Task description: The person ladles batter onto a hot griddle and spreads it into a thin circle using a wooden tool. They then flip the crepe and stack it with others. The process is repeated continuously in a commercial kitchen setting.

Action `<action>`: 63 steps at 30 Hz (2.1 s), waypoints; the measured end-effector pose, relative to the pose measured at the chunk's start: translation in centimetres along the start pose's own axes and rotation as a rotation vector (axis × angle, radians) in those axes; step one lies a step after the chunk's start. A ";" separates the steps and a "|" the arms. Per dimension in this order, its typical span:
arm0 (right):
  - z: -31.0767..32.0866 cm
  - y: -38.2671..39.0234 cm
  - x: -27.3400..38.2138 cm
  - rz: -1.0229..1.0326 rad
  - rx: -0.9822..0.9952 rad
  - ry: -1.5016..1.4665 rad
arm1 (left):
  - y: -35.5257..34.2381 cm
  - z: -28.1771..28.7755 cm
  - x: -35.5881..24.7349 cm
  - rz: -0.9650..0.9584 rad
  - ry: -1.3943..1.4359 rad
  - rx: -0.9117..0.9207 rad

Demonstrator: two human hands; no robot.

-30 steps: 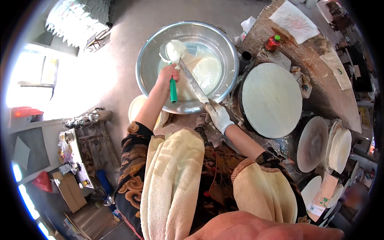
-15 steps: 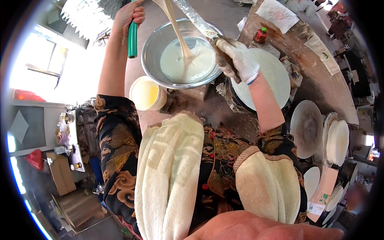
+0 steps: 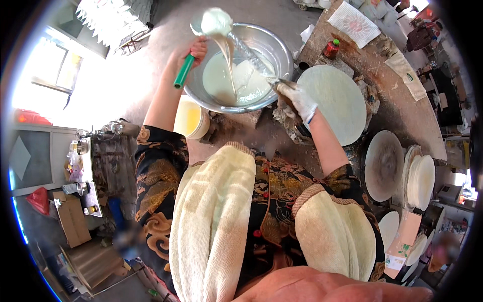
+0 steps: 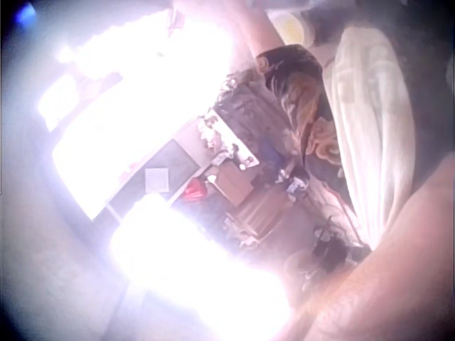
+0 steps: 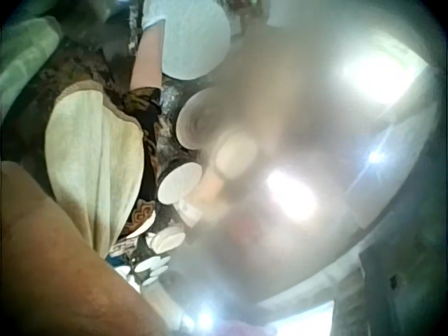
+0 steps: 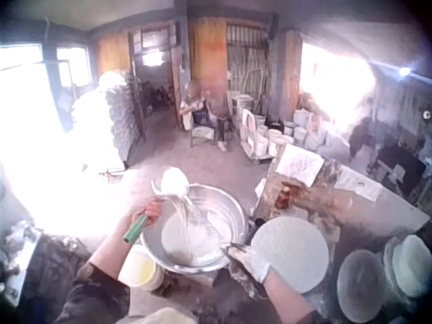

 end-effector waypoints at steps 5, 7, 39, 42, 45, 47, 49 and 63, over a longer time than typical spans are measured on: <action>0.1 3.0 7.6 0.165 -0.014 -0.041 | 7.9 -9.7 -6.0 -0.651 -0.653 -0.069; -0.9 4.2 9.4 0.214 -0.021 -0.011 | 9.4 -8.4 -7.9 -0.812 -0.802 -0.182; 14.7 30.9 -11.5 -0.188 -0.684 0.040 | -4.2 -12.4 23.6 0.748 -0.490 0.304; 16.0 32.4 -14.9 0.057 -0.998 0.444 | -5.2 -16.3 31.6 0.939 -0.537 0.404; 16.3 37.8 -18.7 -0.271 -1.333 1.034 | -5.2 -21.7 38.8 1.164 -0.231 0.184; 16.3 44.7 -23.8 -0.276 -1.492 0.991 | -4.8 -25.4 43.4 1.099 -0.279 0.465; 15.4 51.1 -28.9 -0.341 -1.629 0.695 | -0.3 -32.4 46.3 0.809 -0.482 0.744; 24.7 44.6 -39.7 0.227 -1.250 -1.185 | -2.8 -37.3 84.0 1.156 -0.762 0.759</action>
Point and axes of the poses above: each hand's wrist, its own y-axis away from the middle knuckle, its own z-axis out of the back of the hand, x = y × z, the point moved 3 cm from there along -y, towards the middle knuckle, and after that the axes turned 7 degrees about -z, right-handed, at the moved point
